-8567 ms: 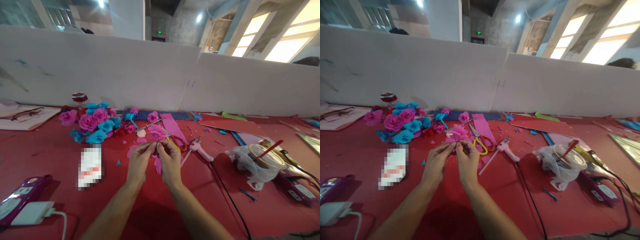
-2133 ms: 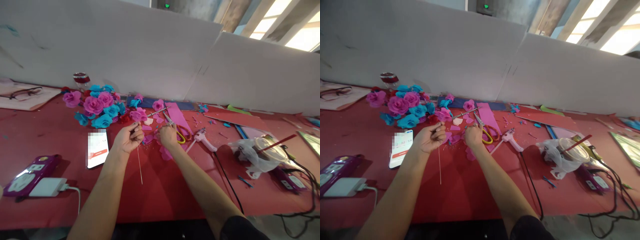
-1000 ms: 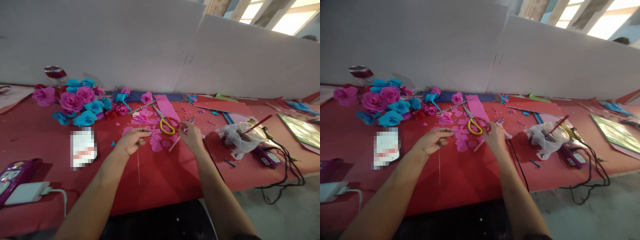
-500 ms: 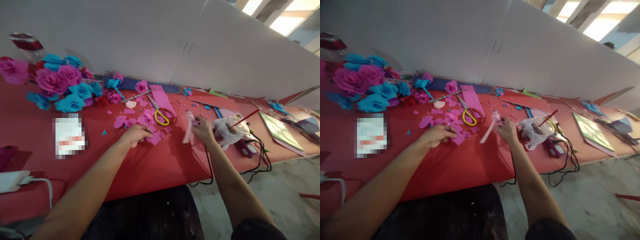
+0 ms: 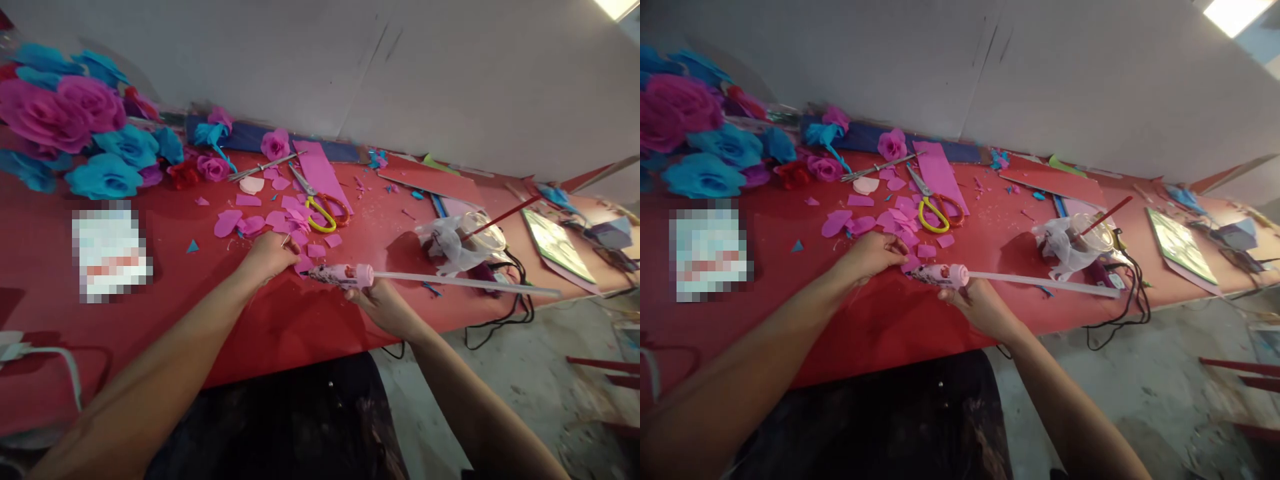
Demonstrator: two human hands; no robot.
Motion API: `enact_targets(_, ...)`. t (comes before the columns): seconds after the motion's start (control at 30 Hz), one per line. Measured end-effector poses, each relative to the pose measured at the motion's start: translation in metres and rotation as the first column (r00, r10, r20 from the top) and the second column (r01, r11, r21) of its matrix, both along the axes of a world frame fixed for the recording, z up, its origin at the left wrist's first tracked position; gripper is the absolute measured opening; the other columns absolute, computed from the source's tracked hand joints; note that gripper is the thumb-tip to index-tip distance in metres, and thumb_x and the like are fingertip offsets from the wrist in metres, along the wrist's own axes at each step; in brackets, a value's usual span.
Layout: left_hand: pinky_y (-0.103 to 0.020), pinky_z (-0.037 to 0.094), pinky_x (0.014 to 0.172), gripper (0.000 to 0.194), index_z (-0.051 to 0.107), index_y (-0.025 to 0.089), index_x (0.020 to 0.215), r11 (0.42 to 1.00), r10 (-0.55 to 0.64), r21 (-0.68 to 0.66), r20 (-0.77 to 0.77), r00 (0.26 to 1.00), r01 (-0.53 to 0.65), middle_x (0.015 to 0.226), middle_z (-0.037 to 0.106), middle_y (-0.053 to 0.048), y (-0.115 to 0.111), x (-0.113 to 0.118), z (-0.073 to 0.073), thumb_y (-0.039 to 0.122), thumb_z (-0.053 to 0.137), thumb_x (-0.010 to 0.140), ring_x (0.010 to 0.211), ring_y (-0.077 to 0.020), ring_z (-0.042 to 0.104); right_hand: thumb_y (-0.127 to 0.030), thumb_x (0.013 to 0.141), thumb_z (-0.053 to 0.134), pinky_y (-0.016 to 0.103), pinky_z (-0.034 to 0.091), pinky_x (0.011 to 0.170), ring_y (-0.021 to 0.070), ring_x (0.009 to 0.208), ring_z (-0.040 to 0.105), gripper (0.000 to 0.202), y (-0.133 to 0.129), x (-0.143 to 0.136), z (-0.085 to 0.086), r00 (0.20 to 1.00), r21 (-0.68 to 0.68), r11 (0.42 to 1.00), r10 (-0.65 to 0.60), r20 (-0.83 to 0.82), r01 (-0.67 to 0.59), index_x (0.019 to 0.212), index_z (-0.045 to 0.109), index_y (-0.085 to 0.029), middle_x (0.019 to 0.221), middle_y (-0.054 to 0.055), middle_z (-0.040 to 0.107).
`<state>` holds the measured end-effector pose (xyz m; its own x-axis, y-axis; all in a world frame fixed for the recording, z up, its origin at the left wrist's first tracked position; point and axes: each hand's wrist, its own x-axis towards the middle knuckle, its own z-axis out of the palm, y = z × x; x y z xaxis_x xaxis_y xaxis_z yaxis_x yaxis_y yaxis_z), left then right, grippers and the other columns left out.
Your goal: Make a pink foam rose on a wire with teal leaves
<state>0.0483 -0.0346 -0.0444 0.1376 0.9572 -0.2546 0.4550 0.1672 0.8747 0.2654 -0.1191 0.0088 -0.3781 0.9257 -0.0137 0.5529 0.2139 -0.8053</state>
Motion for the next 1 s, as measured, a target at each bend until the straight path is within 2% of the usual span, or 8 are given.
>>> enact_targets(0.1, -0.026, 0.043, 0.058, 0.01, 0.065, 0.018, 0.067, 1.0, 0.0, -0.002, -0.038, 0.999, 0.0, 0.065, 0.066, -0.003, -0.0004, 0.0007, 0.0046, 0.011, 0.069, 0.06, 0.063, -0.017, 0.061, -0.031, 0.088, 0.054, 0.034, 0.048, 0.093, 0.0231, 0.104, 0.064, 0.026, 0.0041, -0.0009, -0.0001, 0.998, -0.031, 0.999, 0.025, -0.051, -0.027, 0.11, 0.069, -0.027, 0.106, 0.003, 0.071)
enact_targets(0.2, -0.027, 0.045, 0.061, 0.009, 0.065, 0.018, 0.067, 1.0, -0.015, -0.004, -0.061, 0.998, 0.015, 0.068, 0.068, -0.004, -0.0003, 0.0011, 0.0067, 0.013, 0.07, 0.061, 0.067, -0.0179, 0.062, -0.032, 0.09, 0.052, 0.037, 0.046, 0.099, 0.0235, 0.11, 0.062, 0.03, 0.0045, -0.001, -0.0003, 0.997, -0.081, 0.996, 0.039, -0.07, -0.045, 0.115, 0.067, -0.028, 0.113, 0.003, 0.07)
enact_targets(0.37, -0.027, 0.046, 0.062, 0.008, 0.065, 0.019, 0.068, 1.0, -0.024, -0.012, -0.053, 0.998, 0.023, 0.07, 0.069, -0.004, -0.0008, -0.0005, 0.0065, 0.016, 0.07, 0.062, 0.07, -0.019, 0.064, -0.037, 0.088, 0.055, 0.037, 0.05, 0.093, 0.0243, 0.103, 0.065, 0.028, 0.0036, -0.0008, -0.0016, 0.999, -0.087, 0.996, -0.011, 0.03, 0.014, 0.111, 0.07, -0.028, 0.105, 0.002, 0.073)
enact_targets(0.5, -0.028, 0.048, 0.064, 0.014, 0.064, 0.019, 0.07, 0.998, -0.054, -0.035, -0.026, 0.998, 0.053, 0.071, 0.069, -0.003, -0.001, -0.0013, 0.006, 0.014, 0.072, 0.059, 0.071, -0.0192, 0.064, -0.036, 0.09, 0.053, 0.037, 0.047, 0.098, 0.0238, 0.114, 0.061, 0.033, 0.0053, 0.0001, -0.0024, 0.999, -0.097, 0.995, 0.041, 0.03, -0.038, 0.119, 0.066, -0.029, 0.117, 0.002, 0.069)
enact_targets(0.73, -0.028, 0.047, 0.062, 0.02, 0.06, 0.019, 0.067, 0.996, -0.079, -0.053, -0.094, 0.992, 0.074, 0.067, 0.067, -0.001, 0.002, -0.0004, 0.004, 0.006, 0.071, 0.056, 0.067, -0.0181, 0.064, -0.034, 0.092, 0.05, 0.035, 0.044, 0.103, 0.0215, 0.12, 0.058, 0.035, 0.0095, 0.0022, 0.0017, 0.996, -0.107, 0.991, 0.084, 0.038, -0.079, 0.125, 0.061, -0.031, 0.128, 0.0, 0.064)
enact_targets(0.83, -0.027, 0.046, 0.061, 0.019, 0.06, 0.019, 0.068, 0.995, -0.087, -0.049, -0.098, 0.991, 0.083, 0.064, 0.066, 0.0, 0.0021, -0.0009, 0.0051, 0.006, 0.07, 0.057, 0.066, -0.017, 0.063, -0.035, 0.091, 0.051, 0.035, 0.047, 0.099, 0.0227, 0.115, 0.061, 0.033, 0.0101, 0.0036, 0.002, 0.995, -0.083, 0.996, 0.037, 0.088, -0.029, 0.121, 0.064, -0.03, 0.122, 0.0, 0.067)
enact_targets(1.0, -0.028, 0.045, 0.061, 0.02, 0.06, 0.019, 0.066, 0.996, -0.074, -0.057, -0.065, 0.995, 0.07, 0.062, 0.065, 0.0, 0.0023, -0.001, 0.0044, 0.005, 0.07, 0.054, 0.065, -0.0178, 0.063, -0.037, 0.088, 0.056, 0.035, 0.054, 0.083, 0.0255, 0.094, 0.068, 0.024, 0.0104, 0.0082, -0.0006, 0.983, -0.028, 0.996, -0.081, 0.166, 0.087, 0.102, 0.072, -0.026, 0.094, 0.001, 0.075)
